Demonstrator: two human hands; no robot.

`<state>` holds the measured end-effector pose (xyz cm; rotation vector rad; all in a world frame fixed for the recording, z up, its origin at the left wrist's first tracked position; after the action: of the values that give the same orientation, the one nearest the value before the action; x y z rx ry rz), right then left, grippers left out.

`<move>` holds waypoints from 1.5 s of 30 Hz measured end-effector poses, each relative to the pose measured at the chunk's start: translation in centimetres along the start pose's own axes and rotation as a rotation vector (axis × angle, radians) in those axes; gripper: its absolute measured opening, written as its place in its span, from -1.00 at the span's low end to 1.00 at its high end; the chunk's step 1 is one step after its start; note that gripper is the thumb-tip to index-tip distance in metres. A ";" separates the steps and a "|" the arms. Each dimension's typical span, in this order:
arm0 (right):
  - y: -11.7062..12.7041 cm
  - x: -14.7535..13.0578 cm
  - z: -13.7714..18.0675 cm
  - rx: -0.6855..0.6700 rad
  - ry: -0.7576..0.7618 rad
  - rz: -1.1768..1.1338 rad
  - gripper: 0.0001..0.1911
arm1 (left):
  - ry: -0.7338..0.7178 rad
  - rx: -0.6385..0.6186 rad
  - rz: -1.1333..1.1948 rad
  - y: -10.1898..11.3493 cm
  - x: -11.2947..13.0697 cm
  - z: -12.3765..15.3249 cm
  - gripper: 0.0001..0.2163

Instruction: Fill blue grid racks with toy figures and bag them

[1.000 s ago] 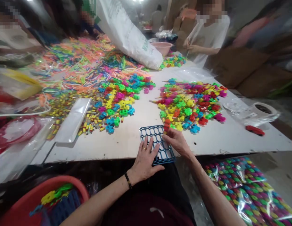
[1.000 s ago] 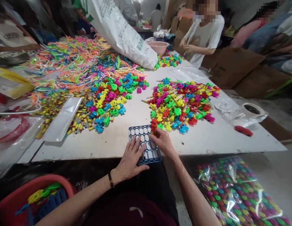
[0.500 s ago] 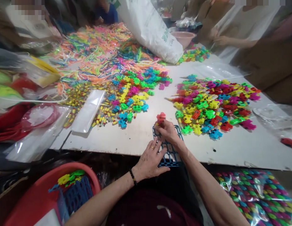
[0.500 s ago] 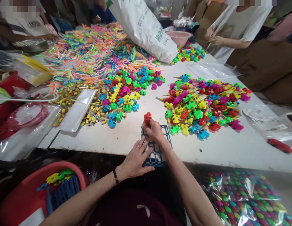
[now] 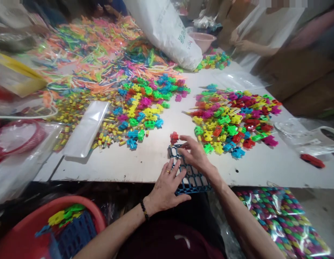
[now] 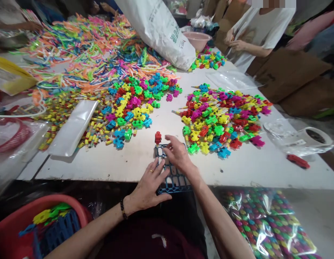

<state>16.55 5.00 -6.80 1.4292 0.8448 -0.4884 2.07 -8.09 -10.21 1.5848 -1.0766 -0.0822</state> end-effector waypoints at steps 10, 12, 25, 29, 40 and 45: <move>7.4 5.3 1.3 0.101 -0.097 0.800 -0.66 | 0.263 0.279 0.189 3.6 -9.3 -6.9 -0.78; 6.8 4.8 1.0 0.112 -0.107 0.793 -0.73 | 0.225 0.242 0.192 3.1 -9.8 -8.0 -0.93; 8.3 6.9 1.4 -0.074 -0.207 0.554 -0.75 | 0.178 0.217 0.256 3.2 -10.2 -7.5 -0.93; 8.1 6.6 1.0 -0.143 -0.165 0.510 -0.76 | 0.231 0.260 0.387 4.9 -9.4 -7.0 -0.40; 5.6 4.0 2.2 -0.081 -0.155 0.006 -0.78 | 0.024 0.262 0.445 8.2 -6.3 -10.3 -0.66; -0.3 1.2 0.1 -0.072 -0.173 -0.387 -0.74 | -0.030 0.268 0.438 8.0 -6.2 -9.9 -0.68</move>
<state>17.12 5.08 -7.88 1.1401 0.9913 -0.8538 -0.44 4.11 -3.40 1.5471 -1.4826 0.3472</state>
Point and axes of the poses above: each hand's wrist, its own z-axis away from the middle knuckle, its own y-axis out of the back of the hand, x = y × z, the point moved 4 cm from there along -z, towards the middle knuckle, and after that the axes turned 10 degrees about -y, right-handed, at the moved point
